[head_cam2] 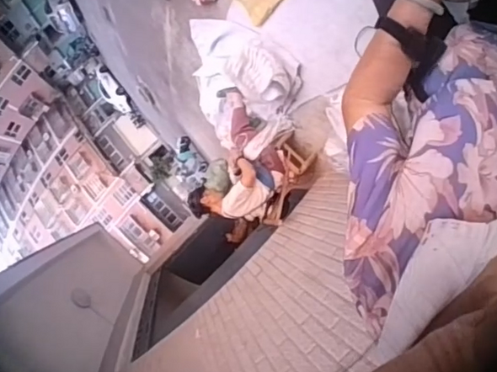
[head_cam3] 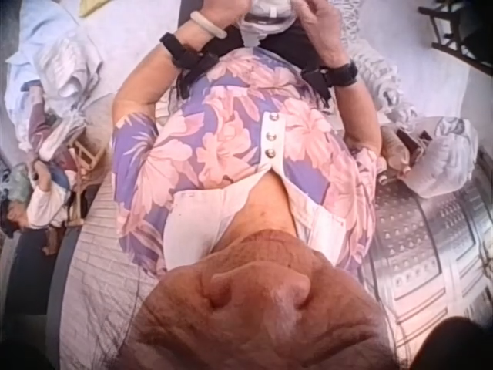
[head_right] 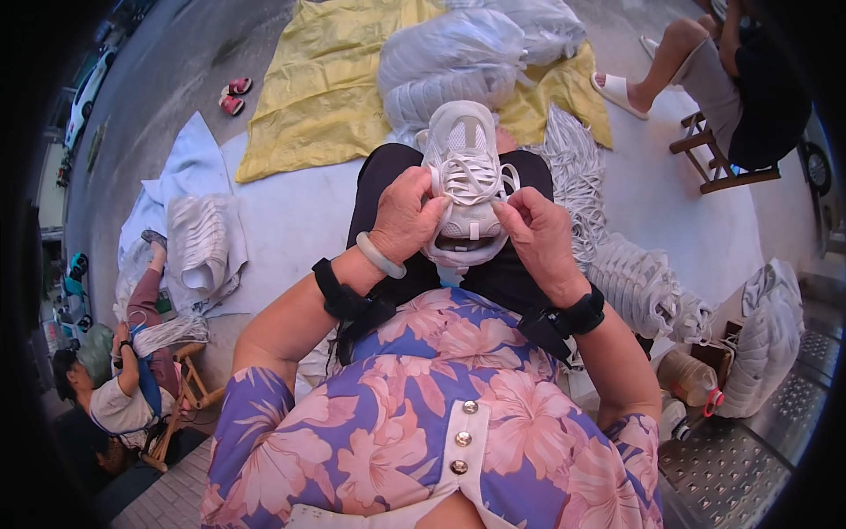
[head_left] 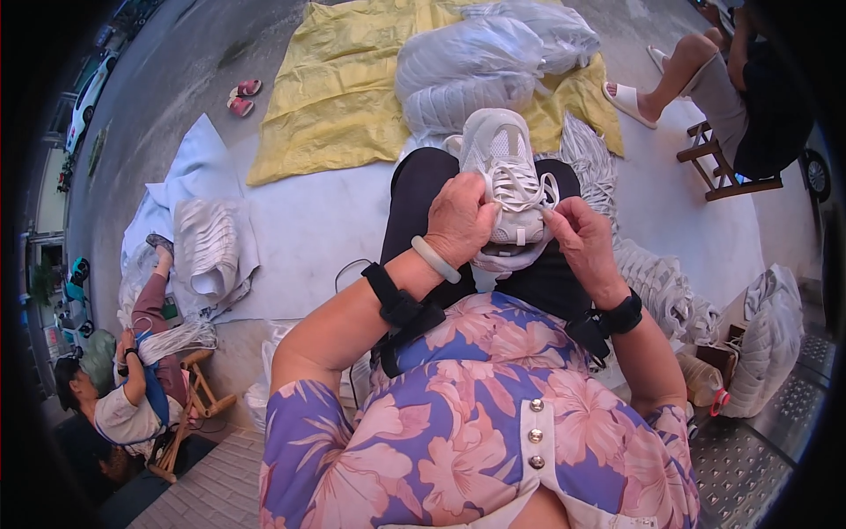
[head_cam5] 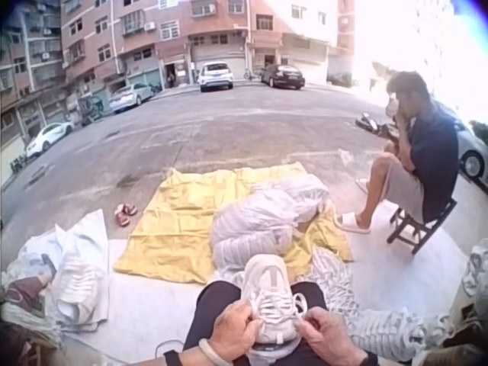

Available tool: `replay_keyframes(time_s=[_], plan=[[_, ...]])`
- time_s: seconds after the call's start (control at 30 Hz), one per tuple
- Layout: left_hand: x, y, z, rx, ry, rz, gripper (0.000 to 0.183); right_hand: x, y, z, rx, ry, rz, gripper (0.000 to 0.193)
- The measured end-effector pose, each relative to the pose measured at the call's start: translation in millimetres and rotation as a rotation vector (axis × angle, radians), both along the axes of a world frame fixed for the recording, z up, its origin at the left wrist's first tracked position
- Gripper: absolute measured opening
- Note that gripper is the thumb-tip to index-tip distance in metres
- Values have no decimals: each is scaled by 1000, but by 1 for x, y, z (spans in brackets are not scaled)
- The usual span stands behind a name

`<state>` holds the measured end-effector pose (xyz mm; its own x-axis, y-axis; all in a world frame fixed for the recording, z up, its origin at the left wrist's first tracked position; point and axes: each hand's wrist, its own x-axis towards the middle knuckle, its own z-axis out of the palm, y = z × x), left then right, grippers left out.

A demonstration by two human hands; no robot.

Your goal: The person is lacing a pair of white sneakers while sitting in an outdoor area.

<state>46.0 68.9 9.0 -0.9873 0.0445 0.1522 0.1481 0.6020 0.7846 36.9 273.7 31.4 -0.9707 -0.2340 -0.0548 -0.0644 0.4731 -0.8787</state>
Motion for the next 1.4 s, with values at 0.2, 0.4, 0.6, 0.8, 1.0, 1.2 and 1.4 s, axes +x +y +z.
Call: replay_keyframes(time_s=[0.2, 0.4, 0.6, 0.8, 1.0, 1.2, 1.4], plan=[[21, -6, 24, -185, 399, -106, 44, 2, -21, 6, 73, 380, 107, 10], [27, -12, 11, -168, 273, -119, 40, -1, -47, 1, 255, 513, 310, 7], [23, -9, 4, -86, 282, -116, 24, -8, -55, -9, 277, 505, 275, 8], [22, -7, 6, -46, 234, -89, 20, -3, -42, 6, 536, 605, 413, 5], [25, -7, 5, -75, 272, -119, 23, 12, 36, 8, 449, 417, 397, 7], [18, -1, 28, -178, 282, -160, 22, 6, 34, 10, 197, 228, 387, 13], [2, 32, 37, -321, 446, -265, 9, 5, 15, -5, 52, 143, 79, 18]])
